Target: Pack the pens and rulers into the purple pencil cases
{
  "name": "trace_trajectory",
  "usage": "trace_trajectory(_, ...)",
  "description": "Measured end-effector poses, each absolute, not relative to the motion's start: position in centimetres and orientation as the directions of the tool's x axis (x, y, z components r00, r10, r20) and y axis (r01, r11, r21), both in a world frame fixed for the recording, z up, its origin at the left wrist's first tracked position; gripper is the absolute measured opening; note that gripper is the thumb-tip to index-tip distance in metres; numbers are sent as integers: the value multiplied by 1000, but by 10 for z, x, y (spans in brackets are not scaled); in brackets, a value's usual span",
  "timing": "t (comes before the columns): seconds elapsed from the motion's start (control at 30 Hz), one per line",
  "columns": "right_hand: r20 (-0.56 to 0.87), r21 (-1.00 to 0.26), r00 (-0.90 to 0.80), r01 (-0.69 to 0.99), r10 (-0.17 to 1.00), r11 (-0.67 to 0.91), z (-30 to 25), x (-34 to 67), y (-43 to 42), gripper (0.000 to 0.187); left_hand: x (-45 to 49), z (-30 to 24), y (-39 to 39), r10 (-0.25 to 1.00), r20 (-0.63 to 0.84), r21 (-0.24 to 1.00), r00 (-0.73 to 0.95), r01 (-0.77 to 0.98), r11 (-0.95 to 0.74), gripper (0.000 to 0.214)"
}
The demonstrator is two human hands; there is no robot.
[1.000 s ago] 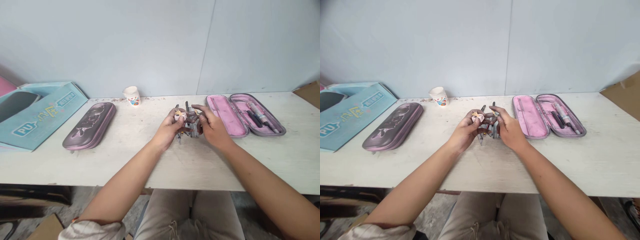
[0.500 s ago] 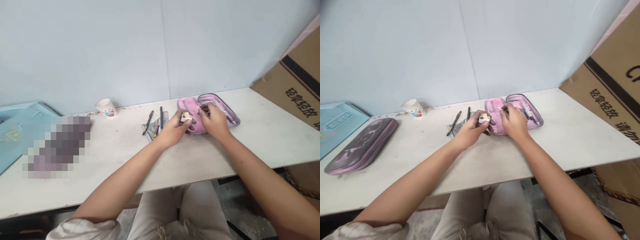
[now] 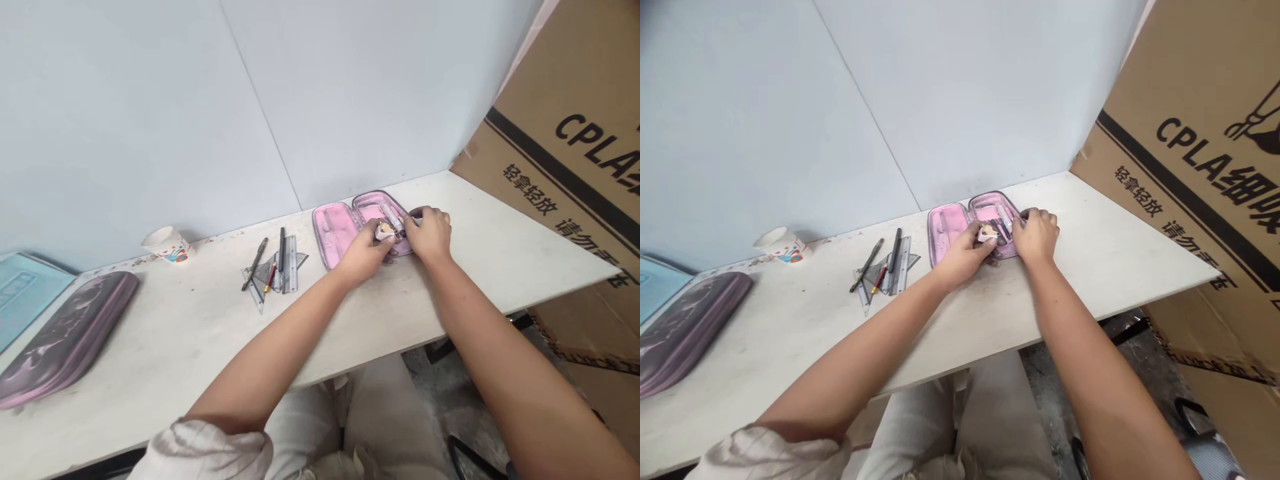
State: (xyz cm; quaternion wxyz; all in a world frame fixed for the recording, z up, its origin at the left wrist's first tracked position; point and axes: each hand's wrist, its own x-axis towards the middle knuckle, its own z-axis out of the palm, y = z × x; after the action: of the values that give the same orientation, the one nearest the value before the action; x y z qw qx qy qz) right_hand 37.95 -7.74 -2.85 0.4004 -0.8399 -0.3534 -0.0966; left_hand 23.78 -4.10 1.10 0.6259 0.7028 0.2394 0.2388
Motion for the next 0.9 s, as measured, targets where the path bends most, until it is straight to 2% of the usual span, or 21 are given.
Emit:
trace_trajectory(0.3, 559, -499, 626, 778, 544, -382, -33, 374, -85, 28, 187, 25, -38, 710, 29, 994, 703, 54, -94, 19)
trace_trajectory(0.43, 565, -454, 605, 796, 561, -401, -36, 374, -89, 29, 128, 32, -24, 756, 58, 995, 651, 21, -95, 18)
trace_trajectory(0.57, 590, -415, 551, 834, 591, -364, -33, 368, -83, 28, 51, 39, -2, 852, 77, 992, 517, 47, -119, 20)
trace_trajectory(0.67, 619, -371, 432, 897, 656, -240, -19, 338, -60, 27, -4, 43, 13, 910, 71, 990, 409, 84, -115, 22)
trace_trajectory(0.8, 619, -301, 158, 952, 769, 47, 4, 251, -10, 26, -63, 47, 25, 956, 67, 990, 287, 98, -99, 26)
trace_trajectory(0.9, 610, -248, -64, 932, 790, 266, 16, 171, 29, 25, -100, 48, 30, 966, 72, 989, 247, 105, -100, 28)
